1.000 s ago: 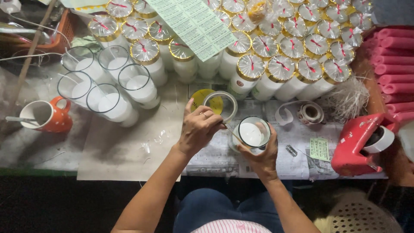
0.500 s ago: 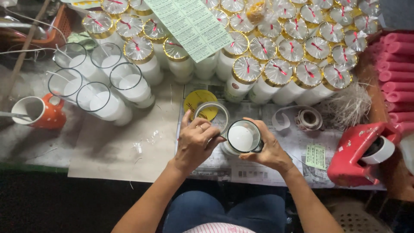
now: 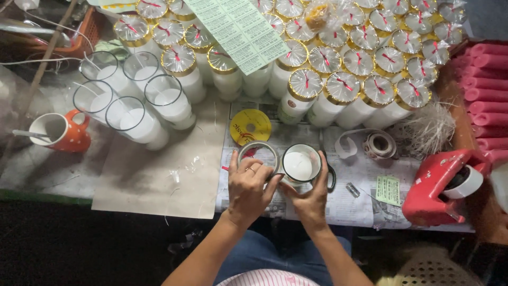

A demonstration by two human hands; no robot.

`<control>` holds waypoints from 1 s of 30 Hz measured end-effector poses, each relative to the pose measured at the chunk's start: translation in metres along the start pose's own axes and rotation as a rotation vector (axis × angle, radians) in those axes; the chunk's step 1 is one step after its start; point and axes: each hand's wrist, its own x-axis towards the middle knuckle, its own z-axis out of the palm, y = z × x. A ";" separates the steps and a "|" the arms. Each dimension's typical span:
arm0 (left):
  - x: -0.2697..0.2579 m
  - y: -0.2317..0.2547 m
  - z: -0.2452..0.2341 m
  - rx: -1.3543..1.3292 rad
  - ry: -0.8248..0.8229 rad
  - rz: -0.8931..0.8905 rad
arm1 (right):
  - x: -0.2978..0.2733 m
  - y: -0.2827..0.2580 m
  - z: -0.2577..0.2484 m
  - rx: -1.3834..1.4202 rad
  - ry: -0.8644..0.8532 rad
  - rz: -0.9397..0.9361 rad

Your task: Cutting labels from a printed sheet and applying them to the bottom and sides of glass candle jars.

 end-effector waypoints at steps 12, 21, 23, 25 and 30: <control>0.025 -0.071 -0.011 0.066 -0.014 0.227 | 0.003 0.028 0.005 -0.115 0.175 -0.036; 0.043 -0.085 0.027 -0.143 -0.048 0.188 | 0.020 0.019 -0.020 -0.055 -0.065 -0.118; 0.043 -0.080 0.032 -0.189 -0.083 0.142 | 0.024 0.017 -0.026 -0.025 -0.169 -0.070; 0.039 -0.078 0.033 -0.189 -0.101 0.131 | 0.031 0.012 -0.031 -0.010 -0.213 -0.053; 0.038 -0.072 0.028 -0.211 -0.127 0.127 | 0.046 0.006 -0.042 -0.003 -0.304 -0.059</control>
